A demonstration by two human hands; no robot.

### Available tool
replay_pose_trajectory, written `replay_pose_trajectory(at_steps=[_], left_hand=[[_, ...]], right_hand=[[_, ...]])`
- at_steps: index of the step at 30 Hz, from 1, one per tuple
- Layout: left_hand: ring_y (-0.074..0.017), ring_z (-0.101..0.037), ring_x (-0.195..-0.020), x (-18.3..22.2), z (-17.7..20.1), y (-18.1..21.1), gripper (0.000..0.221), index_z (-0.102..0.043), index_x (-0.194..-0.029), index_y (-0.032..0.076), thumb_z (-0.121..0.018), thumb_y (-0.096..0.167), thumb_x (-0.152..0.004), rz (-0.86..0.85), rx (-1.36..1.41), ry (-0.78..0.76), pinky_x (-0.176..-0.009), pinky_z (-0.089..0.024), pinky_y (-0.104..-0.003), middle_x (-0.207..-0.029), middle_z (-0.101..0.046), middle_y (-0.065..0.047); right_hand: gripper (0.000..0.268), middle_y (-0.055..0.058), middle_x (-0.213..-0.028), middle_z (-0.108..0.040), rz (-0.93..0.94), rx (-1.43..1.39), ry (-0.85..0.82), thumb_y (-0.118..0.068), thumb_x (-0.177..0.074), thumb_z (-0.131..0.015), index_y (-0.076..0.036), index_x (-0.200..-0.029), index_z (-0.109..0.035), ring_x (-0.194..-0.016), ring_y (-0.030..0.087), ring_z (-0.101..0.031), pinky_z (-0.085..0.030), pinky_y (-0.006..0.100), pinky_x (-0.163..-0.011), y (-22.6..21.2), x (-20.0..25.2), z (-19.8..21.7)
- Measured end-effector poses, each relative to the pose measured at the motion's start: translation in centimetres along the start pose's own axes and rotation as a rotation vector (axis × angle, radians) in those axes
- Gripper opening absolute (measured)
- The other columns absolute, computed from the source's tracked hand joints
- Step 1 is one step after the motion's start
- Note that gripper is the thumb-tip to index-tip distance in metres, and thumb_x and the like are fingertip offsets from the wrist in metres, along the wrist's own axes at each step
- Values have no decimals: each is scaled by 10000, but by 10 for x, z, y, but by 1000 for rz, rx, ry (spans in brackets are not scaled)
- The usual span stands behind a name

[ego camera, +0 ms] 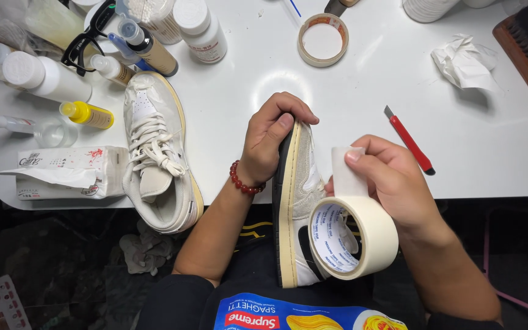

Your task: The person holds a white sneaker and applies wide masking tape over its fabric upper, pressing and smoothing the tape around the shoe body and along the sole edge. They rotate the shoe to tape different sides, then pick up a red utility knife from the table.

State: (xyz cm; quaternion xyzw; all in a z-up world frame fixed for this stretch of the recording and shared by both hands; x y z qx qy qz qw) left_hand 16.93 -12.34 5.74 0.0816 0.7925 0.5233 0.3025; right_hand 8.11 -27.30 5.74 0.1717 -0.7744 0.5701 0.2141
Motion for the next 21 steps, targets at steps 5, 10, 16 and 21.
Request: replay_pose_trajectory(at_steps=[5,10,16,21], left_hand=[[-155,-644,-995,0,-3,27,201,-597,-1126,8,-453,137,-1071,12,-40,38,-953,-527,-293,-1087,-674,-114],[-157,-645,-965,1,-10,54,206,-601,-1122,-6,-502,153,-1035,16,-89,63,-914,-536,-295,-1048,-679,-127],[-184,-699,-939,5,-30,96,204,-615,-1104,-5,-531,162,-1022,-115,-242,25,-864,-588,-297,-1038,-689,-143],[-200,-719,-945,12,-38,110,176,-628,-1080,-2,-538,127,-1002,-154,-290,6,-868,-605,-295,-1017,-679,-140]], right_hand=[[153,98,-810,-681,19,-41,-62,-129,-1032,-569,9,-987,-616,-658,138,-684,-552,268,-558,-3,-10,-13],[155,140,-789,-702,-15,-71,-94,-128,-1012,-560,11,-973,-617,-626,170,-715,-588,291,-535,-14,2,-29],[171,172,-779,-724,-73,-47,-73,-129,-979,-546,24,-956,-616,-626,201,-747,-614,306,-531,-21,23,-36],[188,194,-746,-728,-78,51,-54,-120,-947,-561,52,-914,-628,-586,209,-745,-613,314,-496,-24,33,-39]])
Point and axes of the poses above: each hand's wrist, its own x-axis away from the middle knuckle, its own z-axis out of the back of the hand, y = z × x, the point moved 10 cm from there along -x, towards the middle knuckle
